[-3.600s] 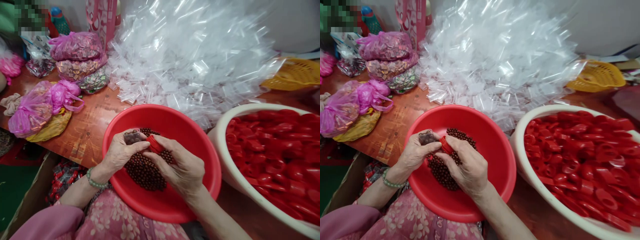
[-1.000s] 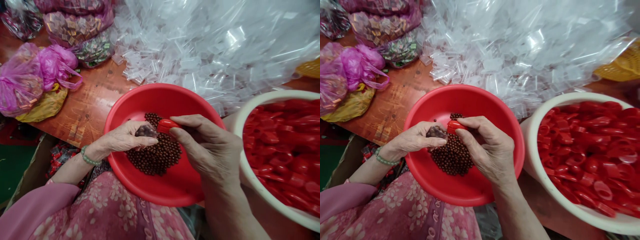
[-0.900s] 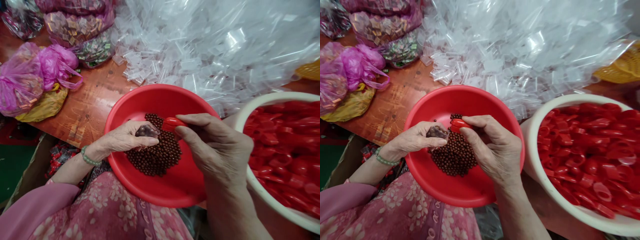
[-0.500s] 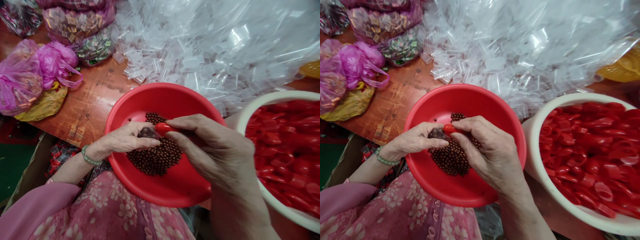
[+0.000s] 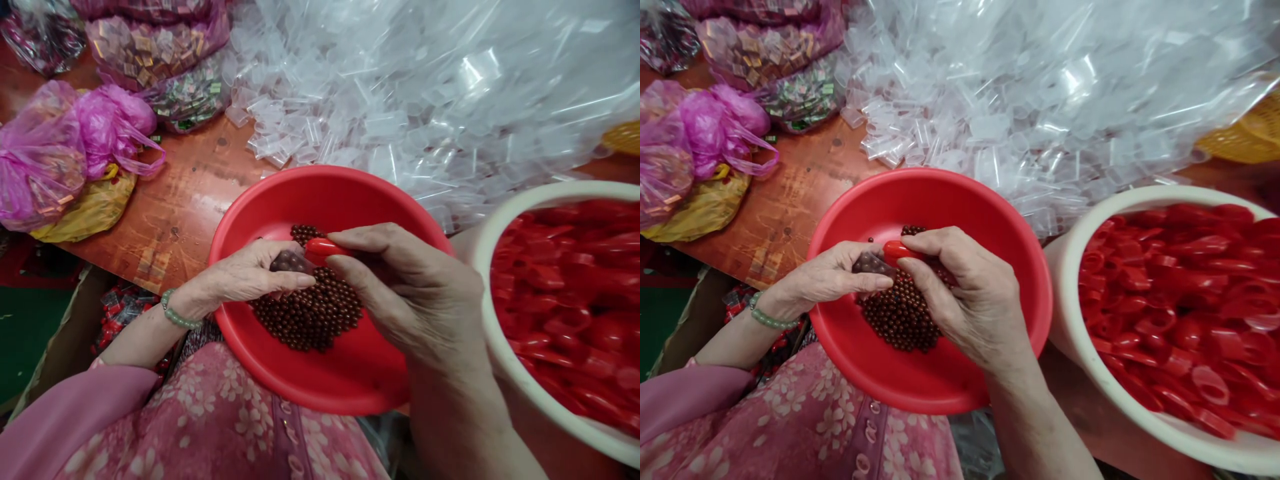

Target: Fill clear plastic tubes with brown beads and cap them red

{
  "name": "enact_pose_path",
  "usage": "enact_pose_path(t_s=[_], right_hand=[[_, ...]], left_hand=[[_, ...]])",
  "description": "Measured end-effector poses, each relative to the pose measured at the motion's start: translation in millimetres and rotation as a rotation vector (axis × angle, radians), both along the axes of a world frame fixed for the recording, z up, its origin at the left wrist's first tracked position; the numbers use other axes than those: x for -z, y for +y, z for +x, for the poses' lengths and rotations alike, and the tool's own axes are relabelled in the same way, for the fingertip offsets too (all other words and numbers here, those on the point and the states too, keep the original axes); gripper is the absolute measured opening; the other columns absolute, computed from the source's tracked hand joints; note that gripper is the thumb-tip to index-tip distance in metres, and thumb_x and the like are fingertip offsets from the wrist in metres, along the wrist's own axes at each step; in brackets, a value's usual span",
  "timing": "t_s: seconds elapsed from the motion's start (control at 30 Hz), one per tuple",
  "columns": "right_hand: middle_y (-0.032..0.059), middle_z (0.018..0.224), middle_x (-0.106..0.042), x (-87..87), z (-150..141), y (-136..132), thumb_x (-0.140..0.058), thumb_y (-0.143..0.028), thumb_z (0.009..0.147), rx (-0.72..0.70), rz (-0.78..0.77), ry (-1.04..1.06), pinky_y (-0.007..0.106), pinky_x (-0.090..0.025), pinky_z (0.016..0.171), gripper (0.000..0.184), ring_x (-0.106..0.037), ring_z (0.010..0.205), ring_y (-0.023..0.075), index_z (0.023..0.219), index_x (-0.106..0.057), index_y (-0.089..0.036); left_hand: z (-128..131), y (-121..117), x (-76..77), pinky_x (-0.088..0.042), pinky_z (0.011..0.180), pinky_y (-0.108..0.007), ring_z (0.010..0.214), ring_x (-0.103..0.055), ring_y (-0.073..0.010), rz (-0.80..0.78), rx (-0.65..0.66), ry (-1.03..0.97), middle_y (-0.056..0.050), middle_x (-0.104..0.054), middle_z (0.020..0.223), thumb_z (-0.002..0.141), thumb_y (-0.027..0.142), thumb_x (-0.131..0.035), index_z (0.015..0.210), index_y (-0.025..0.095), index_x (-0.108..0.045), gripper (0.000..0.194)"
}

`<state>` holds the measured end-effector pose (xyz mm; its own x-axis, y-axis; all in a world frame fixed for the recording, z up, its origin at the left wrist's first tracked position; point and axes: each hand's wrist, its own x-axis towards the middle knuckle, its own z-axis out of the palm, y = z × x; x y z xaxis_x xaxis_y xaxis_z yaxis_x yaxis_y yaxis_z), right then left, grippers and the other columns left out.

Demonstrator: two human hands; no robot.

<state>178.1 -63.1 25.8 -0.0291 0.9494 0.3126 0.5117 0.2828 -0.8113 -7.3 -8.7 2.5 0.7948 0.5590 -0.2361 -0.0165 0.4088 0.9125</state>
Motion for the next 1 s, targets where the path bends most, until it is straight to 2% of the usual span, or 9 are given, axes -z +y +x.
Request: enact_pose_path(t_s=[0.13, 0.23, 0.33, 0.43, 0.53, 0.67, 0.83, 1.0], right_hand=[[0.0007, 0.093, -0.073, -3.8, 13, -5, -0.072, -0.015, 0.082, 0.021, 0.038, -0.064, 0.032, -0.056, 0.075, 0.027, -0.069, 0.083, 0.0170, 0.105, -0.072, -0.030], [0.0013, 0.096, -0.074, -2.8, 16, -9, -0.072, -0.019, 0.083, 0.117, 0.005, -0.005, 0.034, -0.057, 0.076, 0.027, -0.069, 0.083, 0.0180, 0.106, -0.072, -0.031], [0.0011, 0.097, -0.073, 2.3, 7, -8, -0.072, -0.023, 0.084, 0.183, -0.010, 0.099, 0.033, -0.058, 0.073, 0.022, -0.070, 0.083, 0.0176, 0.105, -0.072, -0.029], [0.0007, 0.094, -0.072, 6.0, -5, -5, -0.070, -0.020, 0.085, 0.115, 0.020, 0.115, 0.032, -0.058, 0.075, 0.018, -0.070, 0.084, 0.0162, 0.102, -0.071, -0.026], [0.0008, 0.092, -0.072, 4.6, -4, -5, -0.069, -0.017, 0.085, 0.013, 0.039, 0.014, 0.033, -0.058, 0.077, 0.019, -0.069, 0.084, 0.0163, 0.101, -0.070, -0.027], [0.0008, 0.092, -0.073, 0.2, 12, -12, -0.070, -0.017, 0.084, 0.032, 0.069, -0.103, 0.035, -0.058, 0.076, 0.023, -0.069, 0.084, 0.0189, 0.102, -0.070, -0.030], [0.0007, 0.097, -0.073, -0.9, 11, -11, -0.071, -0.019, 0.084, 0.098, 0.047, -0.034, 0.036, -0.059, 0.080, 0.022, -0.071, 0.088, 0.0188, 0.104, -0.070, -0.028], [0.0022, 0.088, -0.072, -4.0, -3, -1, -0.067, -0.016, 0.085, -0.042, 0.093, -0.111, 0.032, -0.059, 0.075, 0.014, -0.070, 0.082, 0.0173, 0.096, -0.069, -0.025]], left_hand=[[0, -1, -0.1, -0.031, 0.056, -0.023, 0.057, -0.041, -0.0062, 0.000, -0.023, 0.000, 0.006, -0.049, 0.064, 0.079, 0.045, -0.073, 0.084, 0.014, -0.058, 0.034], [1, -1, -1.2, -0.033, 0.057, -0.023, 0.059, -0.043, -0.0064, 0.006, -0.039, -0.010, 0.005, -0.051, 0.065, 0.079, 0.045, -0.073, 0.086, 0.014, -0.059, 0.035], [1, 0, -1.7, -0.035, 0.059, -0.023, 0.062, -0.045, -0.0071, 0.013, -0.033, -0.003, 0.004, -0.054, 0.070, 0.080, 0.045, -0.072, 0.088, 0.014, -0.059, 0.034], [1, -1, -1.2, -0.033, 0.058, -0.023, 0.061, -0.043, -0.0068, 0.015, -0.009, -0.030, 0.004, -0.053, 0.070, 0.081, 0.044, -0.071, 0.092, 0.014, -0.060, 0.034], [0, -3, -2.2, -0.031, 0.056, -0.023, 0.059, -0.040, -0.0065, 0.018, -0.006, -0.022, 0.005, -0.048, 0.066, 0.079, 0.044, -0.073, 0.087, 0.014, -0.060, 0.034], [-1, -3, -7.4, -0.033, 0.058, -0.023, 0.061, -0.043, -0.0076, 0.040, -0.034, 0.008, 0.005, -0.050, 0.065, 0.082, 0.044, -0.071, 0.083, 0.014, -0.058, 0.032], [0, 0, -7.1, -0.035, 0.062, -0.024, 0.063, -0.045, -0.0076, 0.045, -0.009, -0.025, 0.005, -0.051, 0.068, 0.082, 0.039, -0.071, 0.086, 0.014, -0.059, 0.029], [2, 0, -1.8, -0.033, 0.060, -0.025, 0.061, -0.040, -0.0076, 0.027, 0.031, -0.022, 0.006, -0.048, 0.066, 0.080, 0.044, -0.072, 0.088, 0.013, -0.061, 0.034]])
